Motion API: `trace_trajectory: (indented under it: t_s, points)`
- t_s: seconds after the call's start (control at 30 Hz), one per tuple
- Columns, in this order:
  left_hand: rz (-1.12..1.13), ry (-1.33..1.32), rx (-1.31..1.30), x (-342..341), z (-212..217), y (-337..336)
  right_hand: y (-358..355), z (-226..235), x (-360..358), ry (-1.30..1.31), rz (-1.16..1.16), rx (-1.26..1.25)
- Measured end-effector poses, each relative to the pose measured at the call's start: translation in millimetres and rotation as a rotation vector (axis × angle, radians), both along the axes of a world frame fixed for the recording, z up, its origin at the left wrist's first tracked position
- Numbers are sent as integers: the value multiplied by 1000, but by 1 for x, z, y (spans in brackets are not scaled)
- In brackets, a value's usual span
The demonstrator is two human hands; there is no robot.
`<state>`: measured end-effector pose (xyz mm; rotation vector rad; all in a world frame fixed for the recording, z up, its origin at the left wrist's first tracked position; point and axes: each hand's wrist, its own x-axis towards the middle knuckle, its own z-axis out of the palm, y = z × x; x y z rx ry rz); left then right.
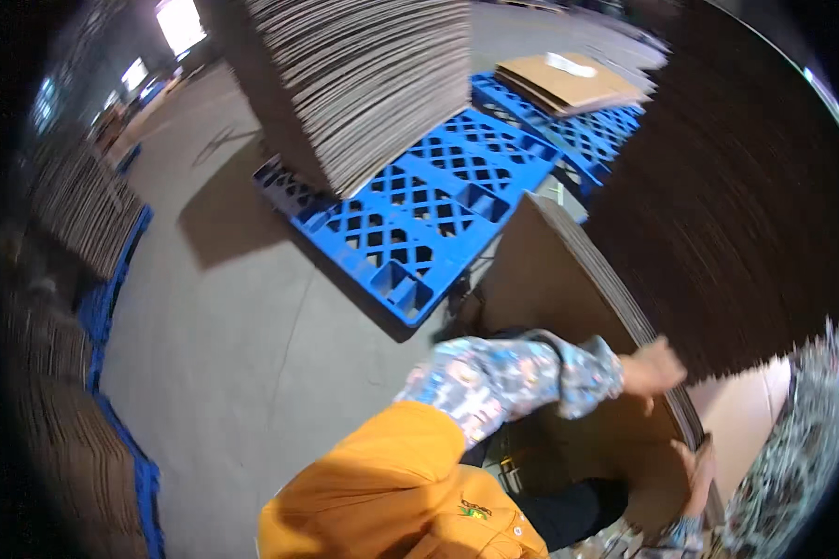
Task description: Organizing and stacking cardboard sheets onto a pallet.
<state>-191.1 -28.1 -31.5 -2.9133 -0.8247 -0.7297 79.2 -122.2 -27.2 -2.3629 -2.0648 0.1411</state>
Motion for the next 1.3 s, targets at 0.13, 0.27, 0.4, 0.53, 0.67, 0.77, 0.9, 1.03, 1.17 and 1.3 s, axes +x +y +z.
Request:
trace_trajectory:
  t_s: [0.13,0.27,0.4,0.53,0.67,0.77,0.9,1.03,1.17,1.3]
  points:
    - [-37,-61,-28,23,-22,36,2,-7,1,-103,-30,103]
    - [-81,-419,214,53,-64,97,33,-59,38,203,18,220]
    - [-100,-314,279,52,-28,56,-5,6,-11,-397,195,326]
    - [25,-60,-24,32,-25,39,14,18,-23,-457,516,719]
    - [47,-476,349,27,-26,35,18,14,1,-212,651,636]
    - [-25,-454,265,31,-34,38,19,19,7,-10,601,391]
    - [155,-516,418,52,-50,41,19,30,15,244,539,66]
    - [207,-472,349,56,-51,39,23,41,21,372,431,-196]
    - [121,-327,213,47,-34,36,11,40,18,407,343,-264]
    - [2,-330,125,40,-21,37,-9,-31,120,708,180,-111]
